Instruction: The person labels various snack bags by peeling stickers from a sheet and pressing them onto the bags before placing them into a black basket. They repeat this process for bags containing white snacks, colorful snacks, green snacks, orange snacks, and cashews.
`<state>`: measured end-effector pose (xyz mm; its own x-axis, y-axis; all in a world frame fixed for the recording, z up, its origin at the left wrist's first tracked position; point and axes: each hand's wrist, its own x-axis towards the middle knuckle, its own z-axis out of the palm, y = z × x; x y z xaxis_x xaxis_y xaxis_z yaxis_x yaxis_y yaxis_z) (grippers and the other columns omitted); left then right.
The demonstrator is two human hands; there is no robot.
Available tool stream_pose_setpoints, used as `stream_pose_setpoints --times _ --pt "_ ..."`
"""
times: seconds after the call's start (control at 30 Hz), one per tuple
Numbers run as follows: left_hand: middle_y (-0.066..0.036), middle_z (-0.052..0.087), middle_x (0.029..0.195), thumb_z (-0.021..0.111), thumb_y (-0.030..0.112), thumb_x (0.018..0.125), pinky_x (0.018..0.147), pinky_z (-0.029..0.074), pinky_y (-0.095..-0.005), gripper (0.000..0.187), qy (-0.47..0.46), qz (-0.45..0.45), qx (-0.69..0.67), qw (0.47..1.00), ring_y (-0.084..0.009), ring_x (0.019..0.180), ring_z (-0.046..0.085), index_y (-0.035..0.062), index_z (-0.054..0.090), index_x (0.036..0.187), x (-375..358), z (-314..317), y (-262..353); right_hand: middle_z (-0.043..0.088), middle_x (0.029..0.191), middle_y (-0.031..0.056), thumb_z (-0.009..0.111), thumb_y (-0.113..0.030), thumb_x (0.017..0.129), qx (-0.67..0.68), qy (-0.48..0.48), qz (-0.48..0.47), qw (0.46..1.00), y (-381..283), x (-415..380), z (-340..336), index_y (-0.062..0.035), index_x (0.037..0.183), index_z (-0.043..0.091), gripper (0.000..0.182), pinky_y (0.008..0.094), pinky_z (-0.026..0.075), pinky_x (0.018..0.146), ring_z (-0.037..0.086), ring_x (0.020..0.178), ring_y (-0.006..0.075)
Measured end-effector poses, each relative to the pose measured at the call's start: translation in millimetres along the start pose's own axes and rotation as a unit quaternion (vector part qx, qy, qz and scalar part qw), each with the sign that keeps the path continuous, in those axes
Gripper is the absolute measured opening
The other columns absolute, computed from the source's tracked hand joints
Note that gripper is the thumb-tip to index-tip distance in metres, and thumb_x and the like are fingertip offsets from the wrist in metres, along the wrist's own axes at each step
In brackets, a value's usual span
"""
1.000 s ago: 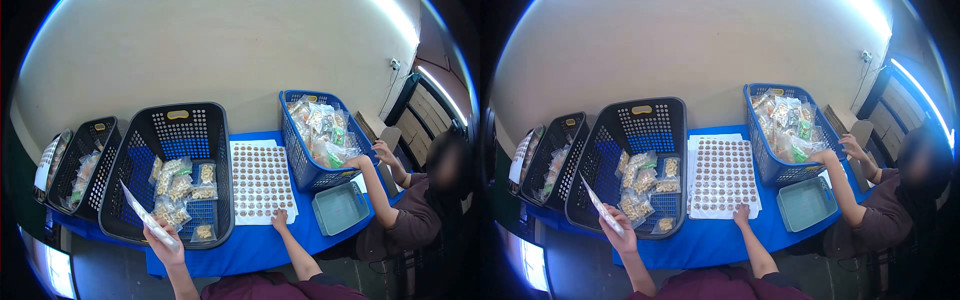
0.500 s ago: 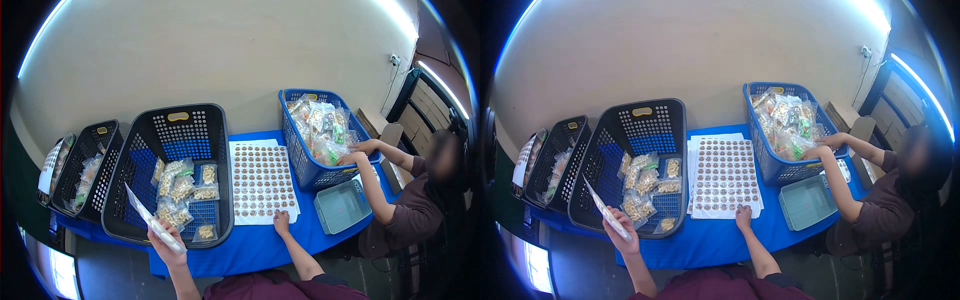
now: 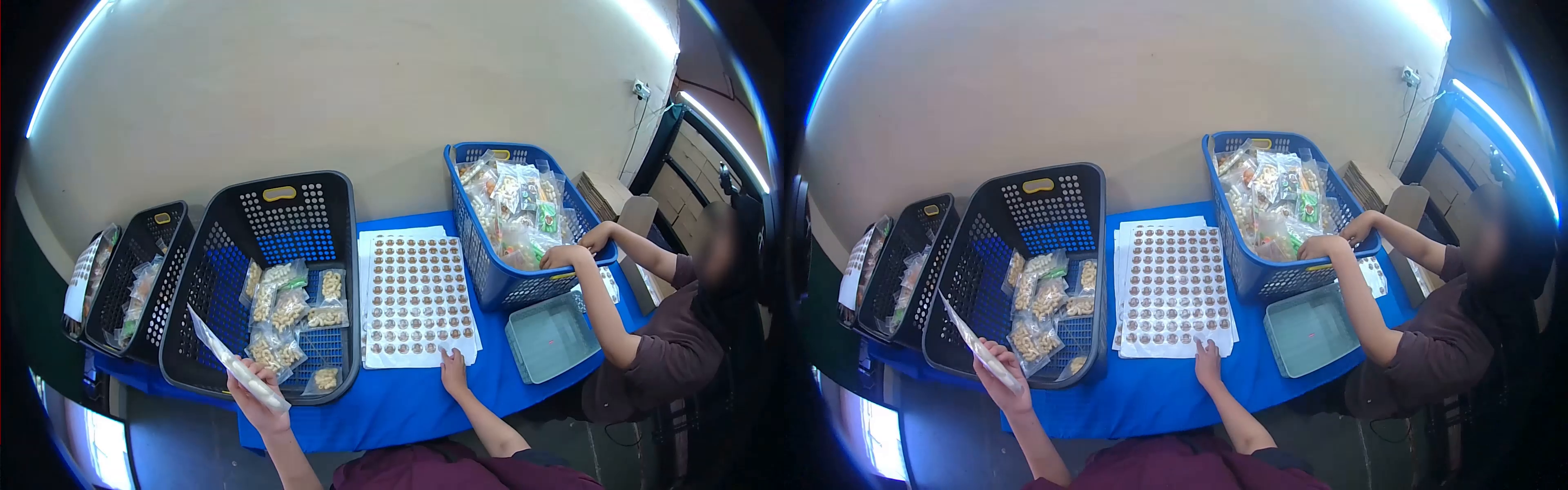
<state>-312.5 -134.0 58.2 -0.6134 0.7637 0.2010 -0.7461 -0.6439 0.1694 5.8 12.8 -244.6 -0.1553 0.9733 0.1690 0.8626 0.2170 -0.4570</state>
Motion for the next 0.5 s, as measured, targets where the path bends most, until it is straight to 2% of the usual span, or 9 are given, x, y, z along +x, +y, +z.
stream_pose_setpoints --times 0.1,0.2,0.3,0.4,0.43,0.5 --pt "-0.006 0.048 0.088 0.041 0.016 0.091 0.068 0.046 -0.0236 0.025 -0.018 0.0 0.001 1.0 -0.012 0.076 0.049 -0.0014 0.041 0.109 2 -1 0 0.041 0.113 0.0186 0.061 -0.008 0.071 -0.018 0.008 -0.014 1.0 -1 -4 -2 -0.0056 0.116 0.048 0.047 0.0371 0.038 0.087 0.043 0.103 0.0321" --pt "-0.006 0.048 0.089 0.04 0.015 0.091 0.068 0.046 -0.0237 0.026 -0.029 0.004 0.001 1.0 -0.0122 0.077 0.049 -0.0018 0.04 0.11 4 -6 1 0.041 0.112 0.0186 0.061 -0.009 0.071 0.039 -0.018 0.018 0.999 -1 4 -11 -0.0033 0.116 0.046 0.048 0.0374 0.038 0.088 0.043 0.103 0.0326" --pt "-0.007 0.047 0.09 0.039 0.015 0.091 0.069 0.046 -0.024 0.026 -0.021 0.007 -0.005 1.0 -0.0127 0.078 0.049 -0.0019 0.04 0.111 2 -3 -1 0.039 0.111 0.0189 0.062 -0.008 0.07 0.112 -0.002 0.064 0.992 8 17 -7 -0.0007 0.117 0.041 0.052 0.0386 0.038 0.088 0.042 0.104 0.0333" --pt "-0.007 0.047 0.091 0.039 0.014 0.091 0.07 0.046 -0.0242 0.026 -0.013 0.024 -0.008 1.0 -0.0129 0.08 0.049 -0.0018 0.039 0.112 -2 0 -2 0.036 0.113 0.0193 0.063 -0.009 0.07 0.196 -0.008 0.167 0.966 10 31 -7 0.0014 0.117 0.037 0.055 0.0396 0.038 0.088 0.042 0.105 0.0341" --pt "-0.007 0.047 0.091 0.039 0.014 0.091 0.07 0.045 -0.0242 0.026 -0.019 0.028 -0.006 0.999 -0.013 0.08 0.048 -0.0017 0.039 0.112 -2 -2 -2 0.033 0.115 0.0192 0.062 -0.009 0.071 0.179 -0.004 0.151 0.972 9 30 -7 -0.0035 0.117 0.038 0.053 0.0402 0.04 0.086 0.041 0.105 0.0339" --pt "-0.007 0.046 0.091 0.039 0.014 0.091 0.071 0.045 -0.0245 0.026 -0.029 0.033 -0.005 0.999 -0.0131 0.081 0.048 -0.0016 0.039 0.112 -1 -4 -2 0.033 0.115 0.0187 0.061 -0.008 0.071 0.081 -0.059 0.093 0.991 4 22 -13 -0.0076 0.117 0.039 0.051 0.0403 0.04 0.086 0.042 0.105 0.0332"
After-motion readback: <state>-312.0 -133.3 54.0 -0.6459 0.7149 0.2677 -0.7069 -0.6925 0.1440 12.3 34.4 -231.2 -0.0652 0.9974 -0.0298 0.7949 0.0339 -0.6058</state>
